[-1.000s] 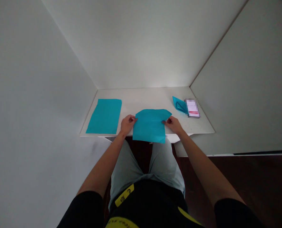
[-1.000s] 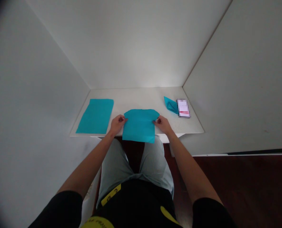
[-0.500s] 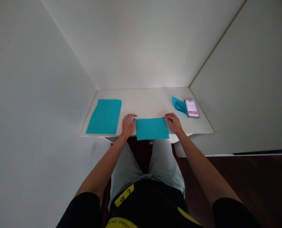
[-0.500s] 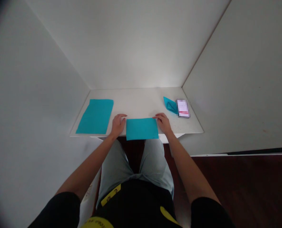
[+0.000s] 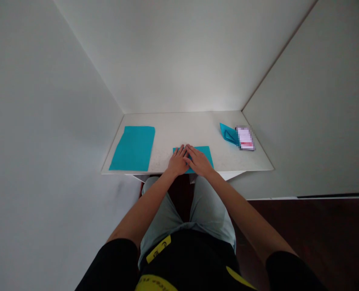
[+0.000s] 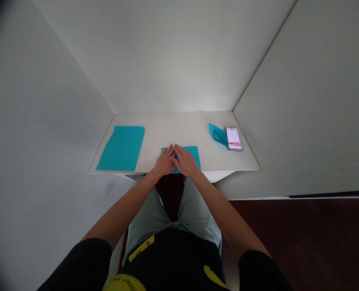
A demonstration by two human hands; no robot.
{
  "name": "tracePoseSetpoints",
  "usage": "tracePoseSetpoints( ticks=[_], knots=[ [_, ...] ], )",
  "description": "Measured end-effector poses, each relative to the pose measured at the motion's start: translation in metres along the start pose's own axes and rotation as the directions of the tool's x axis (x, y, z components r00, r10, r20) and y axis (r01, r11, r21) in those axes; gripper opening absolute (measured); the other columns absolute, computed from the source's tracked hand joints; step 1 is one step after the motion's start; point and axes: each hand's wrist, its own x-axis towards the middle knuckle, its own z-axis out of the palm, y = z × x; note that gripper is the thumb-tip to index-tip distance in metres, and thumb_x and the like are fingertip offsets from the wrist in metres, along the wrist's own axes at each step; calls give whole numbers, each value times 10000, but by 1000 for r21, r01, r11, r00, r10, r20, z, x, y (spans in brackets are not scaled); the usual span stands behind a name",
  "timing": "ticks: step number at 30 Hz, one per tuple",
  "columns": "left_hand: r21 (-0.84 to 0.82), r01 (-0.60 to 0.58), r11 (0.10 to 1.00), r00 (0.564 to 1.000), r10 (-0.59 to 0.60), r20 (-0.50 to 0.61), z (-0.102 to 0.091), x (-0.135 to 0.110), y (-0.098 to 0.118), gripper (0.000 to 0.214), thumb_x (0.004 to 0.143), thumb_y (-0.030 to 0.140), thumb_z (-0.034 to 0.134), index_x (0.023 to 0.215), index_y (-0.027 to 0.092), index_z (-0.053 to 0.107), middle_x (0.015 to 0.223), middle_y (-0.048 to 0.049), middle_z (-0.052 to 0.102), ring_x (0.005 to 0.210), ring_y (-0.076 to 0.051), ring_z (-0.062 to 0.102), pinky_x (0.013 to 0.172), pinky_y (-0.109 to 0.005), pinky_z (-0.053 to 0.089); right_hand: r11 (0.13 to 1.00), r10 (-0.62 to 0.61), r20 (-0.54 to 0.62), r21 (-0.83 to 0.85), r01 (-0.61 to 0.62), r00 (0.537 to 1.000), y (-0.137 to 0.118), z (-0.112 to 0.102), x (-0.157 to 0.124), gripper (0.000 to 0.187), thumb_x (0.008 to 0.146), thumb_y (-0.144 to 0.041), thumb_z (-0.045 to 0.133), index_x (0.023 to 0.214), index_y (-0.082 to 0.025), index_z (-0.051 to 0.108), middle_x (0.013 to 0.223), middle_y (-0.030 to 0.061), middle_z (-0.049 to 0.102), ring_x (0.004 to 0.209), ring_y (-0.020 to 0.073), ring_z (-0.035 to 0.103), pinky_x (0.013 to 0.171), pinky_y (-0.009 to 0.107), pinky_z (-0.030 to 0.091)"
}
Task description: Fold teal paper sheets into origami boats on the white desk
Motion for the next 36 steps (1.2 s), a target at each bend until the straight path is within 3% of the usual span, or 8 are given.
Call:
tracePoseSetpoints(
  ticks=[4,8,13,18,21,24,30,36],
  knots=[
    [7,2,1000,1000,-2,-20,-3,-2,-11,759,1062,433,456,1716,66,340,1808,-172,273,1699,-316,232,1392,-528,208,991,71,83,-121,-61,994,8,13,7,752,1144,-592,246,1709,-118,393,1777,158,367,1665,284,329,1369,527,263],
    [19,68,998,996,-67,-60,-8,-15,-33,832,1080,570,420,1715,41,324,1803,-199,275,1701,-311,226,1398,-500,196,953,170,73,-267,-145,983,38,-1,-5,820,1130,-625,235,1733,-76,316,1795,179,308,1681,309,284,1382,551,206],
    [53,167,984,984,-163,-78,-13,-23,-47,826,1090,511,391,1683,-59,314,1786,-267,263,1708,-346,176,1404,-531,148,896,248,19,-384,-221,969,60,-16,-22,841,1119,-618,242,1753,-66,237,1799,187,286,1675,339,293,1380,609,155],
    [34,68,997,992,-64,-113,-6,1,-1,697,1076,334,374,1670,-29,366,1808,-222,234,1712,-324,162,1400,-535,173,888,252,14,-401,-226,968,62,-14,-23,805,1118,-558,264,1762,-78,206,1799,178,292,1674,342,294,1372,617,174],
    [9,0,1000,995,1,-104,5,18,33,655,1102,359,340,1661,29,424,1801,-189,280,1708,-304,195,1390,-529,220,881,268,18,-410,-237,963,59,-16,-22,752,1123,-487,263,1750,-74,252,1800,178,291,1674,332,294,1369,603,190],
    [2,4,1000,998,-4,-70,13,24,47,683,1123,428,321,1683,45,400,1792,-185,309,1700,-293,232,1393,-508,217,878,281,17,-408,-250,960,56,-18,-22,724,1126,-442,255,1728,-43,301,1796,188,297,1675,323,292,1370,583,199],
    [-9,91,996,994,-91,-57,3,5,2,839,1090,568,419,1721,27,301,1803,-216,261,1702,-315,220,1397,-486,198,901,271,6,-353,-252,962,57,-18,-22,745,1127,-477,257,1730,-41,290,1791,204,303,1674,343,292,1370,609,195],
    [-21,218,976,972,-219,-84,-7,-18,-41,873,1074,565,427,1736,30,231,1804,-247,234,1707,-354,186,1390,-566,182,927,235,-17,-298,-229,972,62,-15,-22,755,1120,-494,263,1753,-84,248,1793,185,310,1670,359,300,1364,649,192]
  ],
)
